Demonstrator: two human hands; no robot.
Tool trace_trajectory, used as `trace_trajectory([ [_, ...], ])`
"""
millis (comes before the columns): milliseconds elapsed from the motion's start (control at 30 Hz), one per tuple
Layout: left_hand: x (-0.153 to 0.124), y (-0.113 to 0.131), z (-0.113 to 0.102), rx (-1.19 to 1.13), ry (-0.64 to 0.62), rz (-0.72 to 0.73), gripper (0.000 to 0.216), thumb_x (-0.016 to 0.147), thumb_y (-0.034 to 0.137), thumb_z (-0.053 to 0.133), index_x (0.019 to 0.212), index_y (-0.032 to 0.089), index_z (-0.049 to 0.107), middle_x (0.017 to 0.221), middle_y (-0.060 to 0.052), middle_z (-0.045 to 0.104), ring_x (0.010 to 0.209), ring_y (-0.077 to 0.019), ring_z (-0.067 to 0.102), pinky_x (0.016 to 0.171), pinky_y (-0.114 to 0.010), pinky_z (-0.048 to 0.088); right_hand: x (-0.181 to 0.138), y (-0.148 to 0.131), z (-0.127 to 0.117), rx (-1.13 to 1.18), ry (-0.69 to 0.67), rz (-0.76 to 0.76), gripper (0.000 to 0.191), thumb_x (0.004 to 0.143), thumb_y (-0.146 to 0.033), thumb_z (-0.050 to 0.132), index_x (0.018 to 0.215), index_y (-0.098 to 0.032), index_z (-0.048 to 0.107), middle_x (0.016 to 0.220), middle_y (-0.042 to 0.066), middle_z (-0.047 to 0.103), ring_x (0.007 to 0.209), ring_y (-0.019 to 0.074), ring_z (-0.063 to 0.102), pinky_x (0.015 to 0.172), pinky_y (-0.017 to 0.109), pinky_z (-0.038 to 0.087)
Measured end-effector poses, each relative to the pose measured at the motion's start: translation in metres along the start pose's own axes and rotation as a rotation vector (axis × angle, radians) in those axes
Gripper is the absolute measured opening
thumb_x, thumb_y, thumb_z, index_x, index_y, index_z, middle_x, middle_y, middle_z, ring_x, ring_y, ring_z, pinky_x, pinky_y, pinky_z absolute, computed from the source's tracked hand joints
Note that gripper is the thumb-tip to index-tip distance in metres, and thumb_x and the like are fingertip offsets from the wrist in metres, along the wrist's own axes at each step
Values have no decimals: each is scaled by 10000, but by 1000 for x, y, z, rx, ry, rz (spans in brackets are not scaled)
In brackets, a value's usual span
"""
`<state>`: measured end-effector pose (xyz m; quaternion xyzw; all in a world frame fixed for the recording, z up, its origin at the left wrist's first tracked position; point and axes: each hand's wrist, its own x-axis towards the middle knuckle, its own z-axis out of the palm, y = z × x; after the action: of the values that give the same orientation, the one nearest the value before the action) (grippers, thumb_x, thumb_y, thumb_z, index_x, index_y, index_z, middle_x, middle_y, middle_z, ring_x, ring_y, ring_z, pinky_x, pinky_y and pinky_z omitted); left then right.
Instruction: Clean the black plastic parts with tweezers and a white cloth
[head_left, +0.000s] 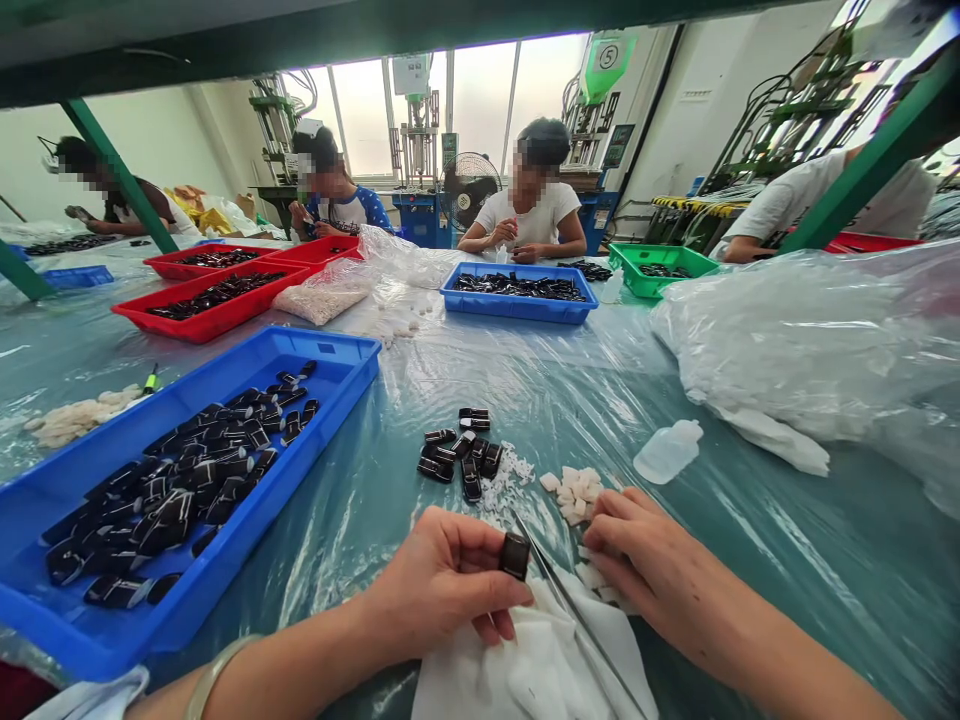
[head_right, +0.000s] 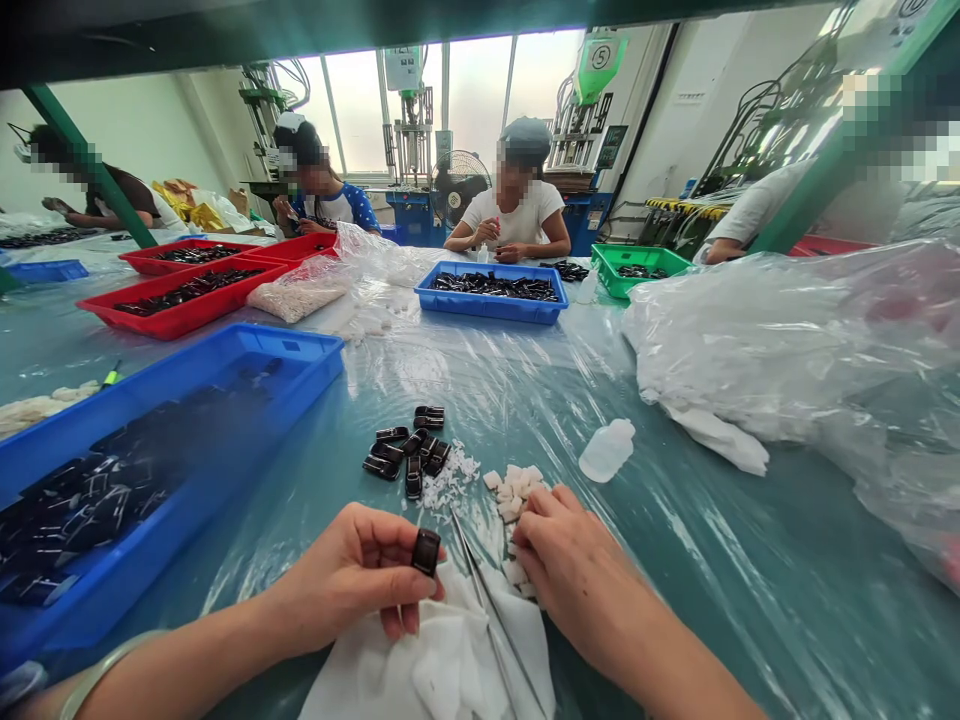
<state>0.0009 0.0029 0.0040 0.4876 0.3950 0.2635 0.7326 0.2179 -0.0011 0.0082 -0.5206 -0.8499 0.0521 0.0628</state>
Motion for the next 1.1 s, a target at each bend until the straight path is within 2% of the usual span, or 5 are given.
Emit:
trace_trajectory([
  [400,-1,-1,0,3,17,-8,134,631,221,705,688,102,683,513,1,586,487,-94,565,464,-171,461,5,-2,19,-32,162,-90,244,783,-46,427,600,-193,493,694,65,564,660,195,504,587,317,444],
  [633,1,-4,-1,-2,12,21,127,610,172,704,720,111,717,562,-7,606,499,-86,539,491,-181,469,6,-8,13,48,248,-108,265,840,-87,389,630,-200,503,670,41,569,656,171,524,580,282,456],
  [800,-1,-8,-1,33,16,73,178,601,178,723,771,125,733,617,-17,621,503,-83,525,506,-191,459,0,-23,-5,370,395,-139,172,857,-146,452,755,-203,578,711,28,597,680,154,560,609,275,479],
  [933,-2,-8,0,76,9,117,152,625,158,700,770,128,734,652,-24,625,511,-76,515,516,-185,439,-6,-36,-11,618,405,-154,129,836,-149,515,802,-221,617,727,22,612,650,145,582,555,248,481],
  [1100,-3,-5,1,139,-26,131,93,654,160,673,722,121,722,568,-3,564,500,-78,489,499,-181,398,-6,-45,-7,704,437,-181,136,804,-122,553,793,-221,645,710,20,619,624,133,591,541,227,494],
])
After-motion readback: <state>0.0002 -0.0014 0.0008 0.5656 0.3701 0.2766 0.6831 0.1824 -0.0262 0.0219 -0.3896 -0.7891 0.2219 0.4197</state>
